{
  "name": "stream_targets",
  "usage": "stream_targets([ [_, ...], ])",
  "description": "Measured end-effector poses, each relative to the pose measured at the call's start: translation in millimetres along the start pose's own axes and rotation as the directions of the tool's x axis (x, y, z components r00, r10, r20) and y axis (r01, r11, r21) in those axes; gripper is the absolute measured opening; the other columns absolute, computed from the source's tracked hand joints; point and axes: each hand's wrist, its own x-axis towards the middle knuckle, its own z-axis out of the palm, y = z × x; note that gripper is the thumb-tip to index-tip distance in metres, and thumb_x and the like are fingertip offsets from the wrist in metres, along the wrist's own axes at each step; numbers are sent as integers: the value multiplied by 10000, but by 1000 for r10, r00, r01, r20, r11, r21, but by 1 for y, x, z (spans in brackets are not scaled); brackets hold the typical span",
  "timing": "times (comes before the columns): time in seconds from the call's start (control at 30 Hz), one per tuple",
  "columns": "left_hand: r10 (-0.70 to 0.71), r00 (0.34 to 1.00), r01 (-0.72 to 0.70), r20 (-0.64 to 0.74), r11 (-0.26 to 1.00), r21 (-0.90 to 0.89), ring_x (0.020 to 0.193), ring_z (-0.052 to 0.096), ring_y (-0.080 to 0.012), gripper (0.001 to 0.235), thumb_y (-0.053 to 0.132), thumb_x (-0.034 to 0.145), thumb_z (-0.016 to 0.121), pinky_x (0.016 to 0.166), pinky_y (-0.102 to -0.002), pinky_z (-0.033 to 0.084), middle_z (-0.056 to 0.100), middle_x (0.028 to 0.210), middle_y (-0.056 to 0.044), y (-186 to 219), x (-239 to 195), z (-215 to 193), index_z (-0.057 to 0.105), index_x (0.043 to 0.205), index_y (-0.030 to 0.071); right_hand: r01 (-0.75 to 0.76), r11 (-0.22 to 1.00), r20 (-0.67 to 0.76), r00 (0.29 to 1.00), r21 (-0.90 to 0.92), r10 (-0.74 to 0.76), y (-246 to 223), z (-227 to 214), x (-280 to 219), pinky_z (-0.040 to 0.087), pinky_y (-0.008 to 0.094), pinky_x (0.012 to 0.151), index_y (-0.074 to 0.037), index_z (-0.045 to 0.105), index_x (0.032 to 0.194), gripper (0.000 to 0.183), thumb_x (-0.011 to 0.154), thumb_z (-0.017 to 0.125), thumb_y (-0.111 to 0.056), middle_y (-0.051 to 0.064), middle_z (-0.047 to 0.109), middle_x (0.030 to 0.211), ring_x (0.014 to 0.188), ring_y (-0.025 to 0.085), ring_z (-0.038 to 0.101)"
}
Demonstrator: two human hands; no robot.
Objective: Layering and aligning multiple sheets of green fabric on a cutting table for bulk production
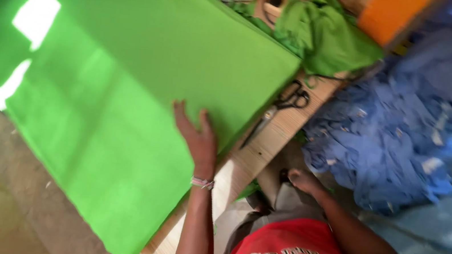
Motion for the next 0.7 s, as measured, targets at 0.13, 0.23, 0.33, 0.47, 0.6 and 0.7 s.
stream_targets([
  [0.13,6,991,-58,136,923,381,1465,368,-489,730,366,1013,661,1206,-606,292,382,1577,-302,16,27,40,354,1562,-4,-9,998,28,1000,56,7,71,30,41,492,493,1054,-140,711,1284,427,953,563,-366,125,798,1029,1134,352,703],
  [0.23,-142,890,-194,433,740,643,1539,298,-407,852,635,1007,436,1250,-588,195,357,1624,-261,24,20,49,346,1579,9,-91,984,92,993,154,78,110,42,51,447,532,1095,-116,728,1336,500,957,618,-421,197,763,1239,1246,433,639],
  [0.33,-74,914,-231,399,715,660,1547,272,-408,843,647,1031,367,1255,-600,160,328,1645,-248,18,24,65,310,1603,30,-8,983,66,998,184,-5,109,16,59,468,521,1058,-83,746,1187,413,945,621,-394,206,786,1025,1052,382,730],
  [0.47,-46,909,-263,414,707,656,1589,147,-360,805,596,1039,339,1280,-556,78,236,1693,-191,13,18,61,276,1610,31,-226,974,98,969,-33,228,156,18,99,464,336,596,-182,815,1038,301,831,619,-278,49,761,705,583,174,655],
  [0.6,-35,908,-280,417,690,668,1594,154,-344,807,603,1037,357,1282,-546,112,225,1702,-174,17,24,62,271,1618,49,-97,952,197,967,-290,159,132,-16,120,533,288,767,-244,814,999,305,844,569,-339,-12,840,983,887,142,772],
  [0.7,-41,911,-267,411,702,660,1590,166,-350,811,608,1035,336,1283,-548,114,226,1695,-198,16,23,62,268,1615,45,-130,967,219,959,-219,178,152,-7,169,458,304,486,-213,815,1020,266,851,653,-340,36,765,691,572,148,669],
])
